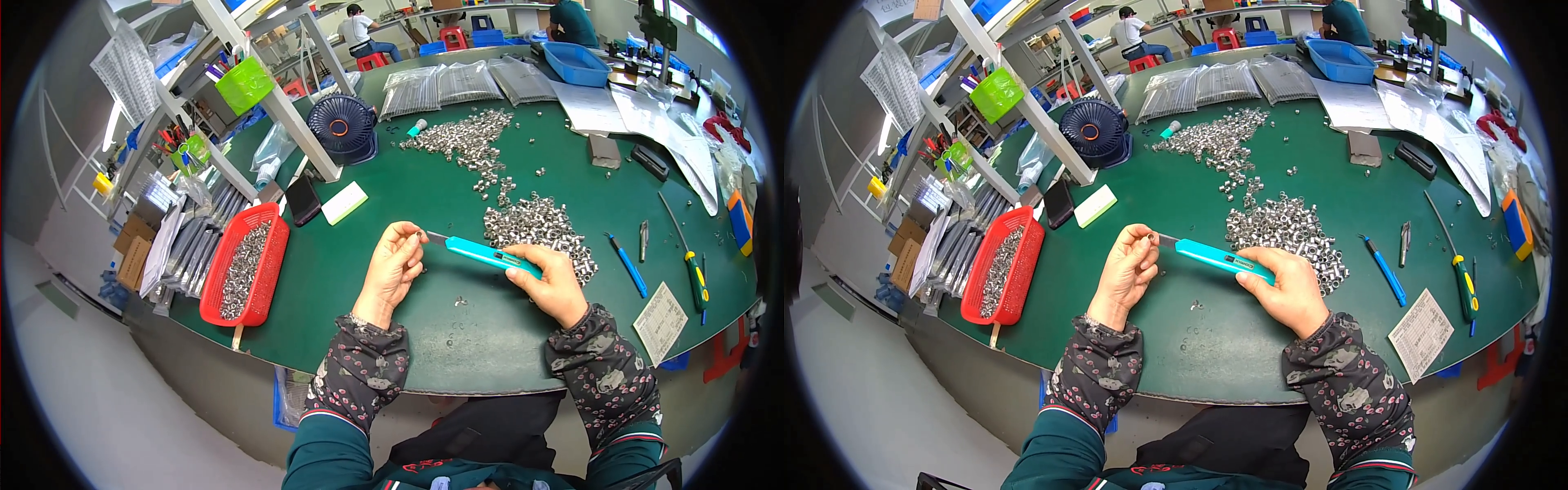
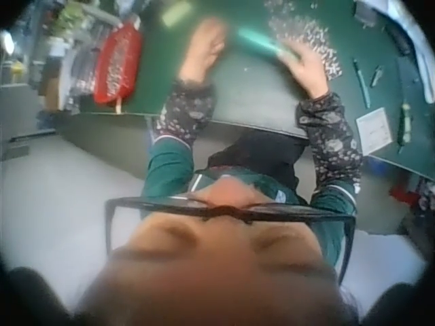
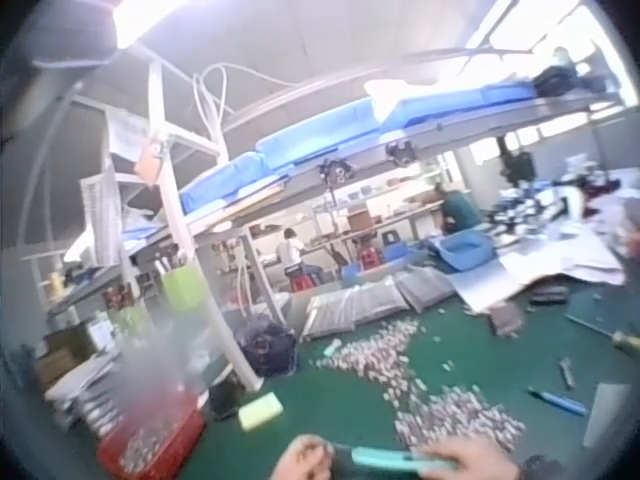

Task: Scraping small metal components with a utility knife to remove burrs or clean the surfaces at a factory workbench.

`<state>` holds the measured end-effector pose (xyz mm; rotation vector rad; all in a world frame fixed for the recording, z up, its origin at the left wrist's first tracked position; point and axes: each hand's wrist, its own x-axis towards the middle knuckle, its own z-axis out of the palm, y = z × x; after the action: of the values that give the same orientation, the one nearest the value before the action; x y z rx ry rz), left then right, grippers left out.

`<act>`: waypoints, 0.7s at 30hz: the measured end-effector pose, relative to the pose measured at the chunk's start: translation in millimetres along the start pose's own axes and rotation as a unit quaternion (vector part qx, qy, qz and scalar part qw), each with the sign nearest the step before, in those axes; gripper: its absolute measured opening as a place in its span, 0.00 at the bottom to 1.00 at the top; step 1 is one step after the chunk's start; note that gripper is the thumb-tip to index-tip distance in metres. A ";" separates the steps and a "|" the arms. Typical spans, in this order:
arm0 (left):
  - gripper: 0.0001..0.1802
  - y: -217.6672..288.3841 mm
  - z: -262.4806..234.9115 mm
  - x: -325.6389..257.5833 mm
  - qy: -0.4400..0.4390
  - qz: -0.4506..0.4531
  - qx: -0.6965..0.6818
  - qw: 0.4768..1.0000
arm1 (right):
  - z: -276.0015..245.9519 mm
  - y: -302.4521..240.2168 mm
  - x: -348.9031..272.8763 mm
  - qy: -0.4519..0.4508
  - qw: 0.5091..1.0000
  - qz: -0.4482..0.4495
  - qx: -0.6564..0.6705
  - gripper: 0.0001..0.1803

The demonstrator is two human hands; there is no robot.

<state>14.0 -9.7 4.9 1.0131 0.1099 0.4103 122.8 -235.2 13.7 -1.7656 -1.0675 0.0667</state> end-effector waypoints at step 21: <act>0.08 -1.2 -2.4 -0.8 -0.022 0.068 0.082 0.994 | -3.3 0.3 1.9 -0.081 0.986 0.096 0.111 0.14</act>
<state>12.9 -8.7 2.5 1.1949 0.0366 0.5086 125.8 -236.3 15.9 -1.6760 -0.9602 0.4382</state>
